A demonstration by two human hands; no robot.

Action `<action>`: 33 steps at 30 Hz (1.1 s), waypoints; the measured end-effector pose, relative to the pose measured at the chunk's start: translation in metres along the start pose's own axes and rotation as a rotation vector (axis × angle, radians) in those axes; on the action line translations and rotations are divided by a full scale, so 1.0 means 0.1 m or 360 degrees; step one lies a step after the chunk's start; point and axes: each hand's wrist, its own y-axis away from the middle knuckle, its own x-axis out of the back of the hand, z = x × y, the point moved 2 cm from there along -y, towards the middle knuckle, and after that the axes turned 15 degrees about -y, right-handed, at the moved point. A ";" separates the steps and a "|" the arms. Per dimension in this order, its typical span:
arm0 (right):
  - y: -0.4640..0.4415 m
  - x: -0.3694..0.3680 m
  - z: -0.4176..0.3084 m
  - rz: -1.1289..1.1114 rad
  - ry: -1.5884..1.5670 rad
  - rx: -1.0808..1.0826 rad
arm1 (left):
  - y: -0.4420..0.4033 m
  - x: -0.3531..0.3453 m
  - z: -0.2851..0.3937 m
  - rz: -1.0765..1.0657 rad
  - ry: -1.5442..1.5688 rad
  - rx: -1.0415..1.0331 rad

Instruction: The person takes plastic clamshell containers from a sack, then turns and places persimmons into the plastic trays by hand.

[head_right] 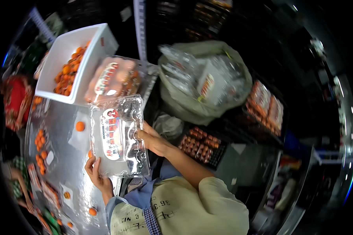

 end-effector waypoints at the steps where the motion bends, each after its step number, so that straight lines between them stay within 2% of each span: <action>1: 0.04 -0.07 0.01 0.0014 0.0041 0.0099 | -0.05 0.01 0.06 -0.0057 -0.0047 -0.0071; 2: 0.08 -0.12 0.00 0.0023 0.0092 0.0185 | -0.12 0.01 0.14 -0.0092 -0.0099 -0.0109; 3: 0.94 0.34 -0.69 0.0286 0.0423 0.0297 | 0.49 -0.98 0.74 -0.0028 0.0354 0.0038; 5: 1.08 0.41 -0.56 0.0368 0.0344 0.0370 | 0.57 -1.07 0.78 -0.0060 0.0439 0.0072; 10: 1.50 0.61 0.03 0.0634 0.0113 0.0628 | 0.58 -0.99 0.77 -0.0272 0.0513 -0.0046; 11: 1.58 0.63 0.07 0.0658 0.0119 0.0714 | 0.61 -1.02 0.74 -0.0256 0.0501 -0.0200; 13: 1.83 0.63 0.18 0.0732 0.0132 0.0848 | 0.69 -0.91 0.85 -0.0474 0.0462 -0.0342; 14: 1.91 0.62 0.16 0.0761 0.0166 0.0910 | 0.75 -0.94 0.88 -0.0637 0.0465 -0.0378; 15: 1.98 0.63 0.14 0.0801 0.0159 0.0960 | 0.76 -0.96 0.95 -0.0637 0.0476 -0.0555; 17: 2.12 0.65 0.11 0.0887 0.0135 0.1057 | 0.75 -0.96 1.08 -0.0816 0.0566 -0.0687; 20: 2.33 0.76 0.01 0.0916 0.0215 0.1090 | 0.77 -0.94 1.26 -0.1180 0.0681 -0.0724; 23: 2.56 0.85 -0.17 0.0926 0.0321 0.1110 | 0.75 -0.92 1.46 -0.1395 0.0922 -0.1009; 24: 2.64 0.88 -0.24 0.0970 0.0352 0.1108 | 0.77 -0.96 1.52 -0.1599 0.1149 -0.0803; 27: 2.90 0.88 -0.42 0.0946 0.0318 0.1120 | 0.90 -1.16 1.85 -0.1357 0.1159 -0.0660; 28: 3.02 1.01 -0.51 0.0975 0.0269 0.1144 | 0.95 -1.22 2.01 -0.1431 0.1303 -0.0500; 31: 3.39 1.07 -0.76 0.1019 0.0236 0.1156 | 1.06 -1.35 2.43 -0.1488 0.1290 -0.0489; 33: 3.61 1.14 -0.92 0.0985 0.0249 0.1158 | 1.14 -1.47 2.68 -0.1404 0.1243 -0.0490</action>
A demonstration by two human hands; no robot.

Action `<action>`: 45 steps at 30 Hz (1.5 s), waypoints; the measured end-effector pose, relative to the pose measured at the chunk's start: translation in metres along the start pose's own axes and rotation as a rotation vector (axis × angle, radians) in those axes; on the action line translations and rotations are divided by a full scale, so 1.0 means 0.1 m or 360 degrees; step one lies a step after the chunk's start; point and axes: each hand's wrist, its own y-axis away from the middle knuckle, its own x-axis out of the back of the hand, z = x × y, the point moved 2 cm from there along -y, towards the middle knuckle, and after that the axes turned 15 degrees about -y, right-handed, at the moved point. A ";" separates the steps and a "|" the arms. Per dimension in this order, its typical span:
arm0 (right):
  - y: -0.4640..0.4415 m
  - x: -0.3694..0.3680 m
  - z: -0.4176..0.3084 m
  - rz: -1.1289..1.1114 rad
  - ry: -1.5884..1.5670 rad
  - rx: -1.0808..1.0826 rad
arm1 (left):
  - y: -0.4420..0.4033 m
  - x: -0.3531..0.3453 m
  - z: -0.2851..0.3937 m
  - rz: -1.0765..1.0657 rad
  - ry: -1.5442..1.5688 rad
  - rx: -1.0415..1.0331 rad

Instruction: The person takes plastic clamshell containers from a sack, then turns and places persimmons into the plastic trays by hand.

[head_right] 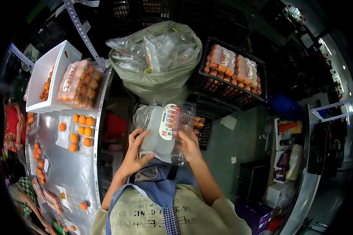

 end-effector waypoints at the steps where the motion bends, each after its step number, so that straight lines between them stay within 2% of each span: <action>1: 0.01 0.04 -0.09 0.0003 0.0016 0.0022 | -0.09 -0.14 -0.04 0.0077 0.0020 0.0013; 2: 0.01 0.09 -0.19 0.0001 0.0034 0.0050 | -0.17 -0.28 -0.05 0.0157 0.0039 0.0019; 3: 0.00 0.15 -0.25 0.0046 0.0070 0.0078 | -0.24 -0.39 -0.05 0.0241 0.0093 0.0236; 6: -0.03 0.20 -0.52 -0.0066 0.0149 0.0347 | -0.47 -0.72 -0.09 0.0318 0.0622 0.0363; 7: -0.01 0.18 -0.64 -0.0073 0.0181 0.0392 | -0.54 -0.78 -0.08 0.0327 0.0600 0.0394; 10: -0.06 0.31 -0.86 -0.0171 0.0214 0.0538 | -0.75 -1.02 -0.09 0.0300 0.1123 0.0640; 11: -0.08 0.31 -0.94 -0.0221 0.0229 0.0597 | -0.82 -1.10 -0.11 0.0392 0.1198 0.0553; 14: -0.17 0.21 -1.06 -0.0329 0.0376 0.0619 | -0.93 -1.17 -0.15 0.0522 0.1399 0.0575; 15: -0.26 0.19 -1.08 -0.0418 0.0508 0.0735 | -0.95 -1.14 -0.16 0.0513 0.1409 0.0521; 18: -0.17 -0.38 -1.08 -0.0480 0.0603 0.0840 | -1.02 -1.13 -0.13 0.0714 0.2257 0.0745; 19: -0.28 -0.47 -0.99 -0.0592 0.0698 0.0995 | -1.07 -1.08 -0.01 0.0805 0.2425 0.0692; 22: -0.42 -0.89 -0.74 -0.0815 0.0610 0.1068 | -1.19 -0.85 0.07 0.0753 0.2548 0.0402; 23: -0.46 -1.02 -0.66 -0.0878 0.0589 0.1078 | -1.23 -0.73 0.12 0.0783 0.2507 0.0291; 24: -0.49 -1.13 -0.62 -0.0940 0.0569 0.1080 | -1.28 -0.59 0.09 0.0927 0.2419 0.0333; 25: -0.64 -1.16 -0.62 -0.1136 0.0763 0.1047 | -1.33 -0.44 -0.08 0.1044 0.2383 0.0262; 26: -0.75 -1.18 -0.63 -0.1175 0.0812 0.0822 | -1.36 -0.24 -0.28 0.1159 0.2341 0.0191; 28: -1.01 -1.45 -0.92 -0.1300 0.1200 0.0954 | -1.30 0.30 -0.36 0.1575 0.1911 0.0042; 30: -1.35 -1.71 -1.12 -0.0904 0.1718 0.1382 | -1.22 0.74 -0.20 0.1925 0.1525 -0.0015; 32: -1.81 -1.92 -1.21 -0.0596 0.2155 0.1750 | -1.25 1.01 -0.30 0.2025 0.1132 0.0059; 35: -2.31 -2.17 -1.15 -0.0381 0.2354 0.1886 | -1.47 1.15 -0.24 0.1951 0.0788 0.0221; 38: -2.72 -2.15 -1.22 -0.0177 0.2386 0.1542 | -1.74 1.20 -0.22 0.1691 0.0425 0.0280; 39: -2.76 -2.12 -1.28 -0.0220 0.2348 0.1668 | -1.85 1.24 -0.26 0.1685 0.0293 0.0241; 42: -2.81 -1.79 -1.54 0.0050 0.2219 0.1477 | -2.16 1.29 -0.27 0.1587 -0.0120 0.0258; 45: -2.68 -1.52 -1.64 -0.0163 0.1999 0.1605 | -2.45 1.16 -0.19 0.1288 -0.0429 0.0380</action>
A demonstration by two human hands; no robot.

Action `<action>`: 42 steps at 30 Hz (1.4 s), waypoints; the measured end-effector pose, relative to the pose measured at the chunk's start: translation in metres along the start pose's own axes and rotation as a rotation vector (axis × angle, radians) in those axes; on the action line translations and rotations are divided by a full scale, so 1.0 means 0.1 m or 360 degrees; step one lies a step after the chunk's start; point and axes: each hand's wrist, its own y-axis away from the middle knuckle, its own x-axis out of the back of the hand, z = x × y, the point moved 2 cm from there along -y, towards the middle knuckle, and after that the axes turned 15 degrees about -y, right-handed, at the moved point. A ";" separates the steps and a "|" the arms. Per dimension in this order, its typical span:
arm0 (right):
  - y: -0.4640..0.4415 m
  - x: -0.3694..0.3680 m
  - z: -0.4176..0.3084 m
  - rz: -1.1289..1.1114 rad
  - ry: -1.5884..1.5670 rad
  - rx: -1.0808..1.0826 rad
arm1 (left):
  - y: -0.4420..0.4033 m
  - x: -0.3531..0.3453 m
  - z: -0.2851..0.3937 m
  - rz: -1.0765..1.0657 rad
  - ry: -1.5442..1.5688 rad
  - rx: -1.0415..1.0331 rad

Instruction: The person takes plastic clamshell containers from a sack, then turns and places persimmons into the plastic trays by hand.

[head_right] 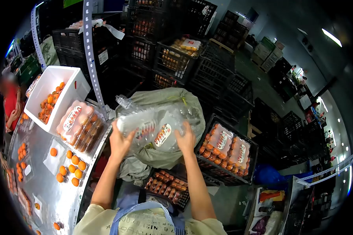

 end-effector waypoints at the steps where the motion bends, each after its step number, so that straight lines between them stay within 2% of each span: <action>1: 0.06 0.03 0.00 0.0022 0.0037 -0.0010 | 0.00 -0.09 0.05 -0.0126 -0.0105 -0.0007; 5: 0.27 0.00 -0.02 0.0079 0.0093 -0.0008 | -0.24 -0.48 0.14 -0.0201 -0.0167 -0.0135; 8: 0.23 -0.08 -0.10 0.0047 0.0069 -0.0056 | -0.53 -0.74 0.22 -0.0261 -0.0247 -0.0105; 11: 0.09 -0.21 -0.31 -0.0081 0.0368 0.0226 | -0.68 -1.17 0.16 -0.0407 -0.0372 0.0009; 14: -0.02 -0.33 -0.23 -0.0137 0.0539 0.0141 | -0.72 -1.34 0.25 -0.0586 -0.0451 0.0034; 15: -0.05 -0.33 -0.23 -0.0191 0.0550 -0.0007 | -0.68 -1.36 0.27 -0.0652 -0.0471 0.0035; 17: -0.17 -0.32 -0.30 -0.0299 0.0565 -0.0285 | -0.60 -1.34 0.28 -0.0643 -0.0504 0.0056; 20: -0.27 -0.32 -0.22 -0.0385 0.0506 -0.0501 | -0.47 -1.28 0.15 -0.0557 -0.0450 0.0088; 22: -0.27 -0.41 -0.33 -0.0433 0.0502 -0.0363 | -0.47 -1.20 -0.01 -0.0474 -0.0403 0.0080; 24: -0.19 -0.53 -0.34 -0.0395 0.0454 -0.0255 | -0.46 -1.22 -0.05 -0.0578 -0.0378 0.0097; 26: -0.14 -0.62 -0.25 -0.0250 0.0363 -0.0124 | -0.52 -1.28 -0.03 -0.0640 -0.0380 0.0117; 28: -0.10 -0.63 0.00 -0.0319 0.0423 -0.0230 | -0.48 -1.40 -0.05 -0.0672 -0.0422 0.0157; 32: 0.09 -0.90 0.80 -0.0464 0.0345 -0.0534 | -0.42 -2.16 -0.58 -0.0667 -0.0634 0.0127; 35: -0.03 -1.16 0.73 -0.0304 0.0407 -0.0483 | -0.46 -2.30 -0.73 -0.0673 -0.0773 0.0110; 36: -0.13 -1.13 0.66 -0.0326 0.0329 -0.0673 | -0.52 -2.24 -0.66 -0.0681 -0.0776 0.0100; 39: -0.20 -0.98 0.61 -0.0151 0.0192 -0.0490 | -0.60 -2.11 -0.41 -0.0655 -0.0711 0.0048; 42: -0.12 -0.90 0.47 0.0039 0.0190 -0.0509 | -0.54 -1.95 -0.24 -0.0654 -0.0701 0.0078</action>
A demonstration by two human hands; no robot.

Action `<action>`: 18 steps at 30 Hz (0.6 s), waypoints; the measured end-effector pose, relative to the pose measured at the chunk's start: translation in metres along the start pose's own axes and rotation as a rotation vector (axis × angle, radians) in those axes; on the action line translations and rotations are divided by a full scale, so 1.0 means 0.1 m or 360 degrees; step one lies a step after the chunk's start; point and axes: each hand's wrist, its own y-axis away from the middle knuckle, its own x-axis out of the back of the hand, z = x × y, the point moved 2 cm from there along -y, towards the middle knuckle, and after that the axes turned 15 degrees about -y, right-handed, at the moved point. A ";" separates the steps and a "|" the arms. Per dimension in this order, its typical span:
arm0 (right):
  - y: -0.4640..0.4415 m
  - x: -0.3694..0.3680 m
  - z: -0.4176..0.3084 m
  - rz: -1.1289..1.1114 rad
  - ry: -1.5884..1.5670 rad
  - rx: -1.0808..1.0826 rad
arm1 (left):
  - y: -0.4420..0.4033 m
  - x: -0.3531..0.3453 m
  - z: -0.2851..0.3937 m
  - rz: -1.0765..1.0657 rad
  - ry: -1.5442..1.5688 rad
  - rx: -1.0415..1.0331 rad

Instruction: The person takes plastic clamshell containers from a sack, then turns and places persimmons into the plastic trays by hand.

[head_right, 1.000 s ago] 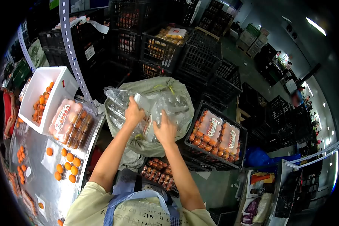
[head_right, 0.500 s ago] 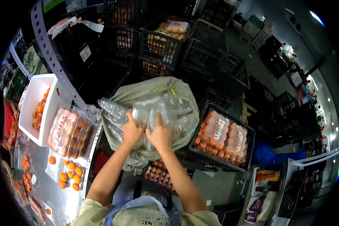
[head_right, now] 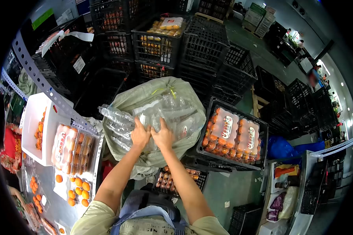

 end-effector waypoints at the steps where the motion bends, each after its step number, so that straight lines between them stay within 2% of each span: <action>1: 0.01 0.02 -0.07 0.0017 -0.0005 -0.0013 | 0.02 0.06 0.02 -0.0033 0.0013 0.0027; 3: 0.06 0.05 -0.18 0.0039 -0.0010 -0.0052 | 0.10 0.18 0.03 -0.0115 0.0035 0.0093; 6: 0.01 -0.06 -0.18 0.0142 -0.0039 0.0368 | 0.00 -0.04 -0.08 0.0167 0.0291 -0.0028; 9: -0.05 -0.23 -0.12 0.0126 -0.0411 0.0383 | -0.07 -0.12 -0.14 0.0145 0.0368 -0.0033; 12: -0.12 -0.32 -0.07 0.0025 -0.0579 0.0308 | -0.09 0.03 -0.10 -0.0190 0.0434 0.0108; 18: -0.31 -0.49 0.21 -0.0046 -0.0608 0.0175 | -0.20 -0.38 -0.15 -0.0003 0.0353 0.0126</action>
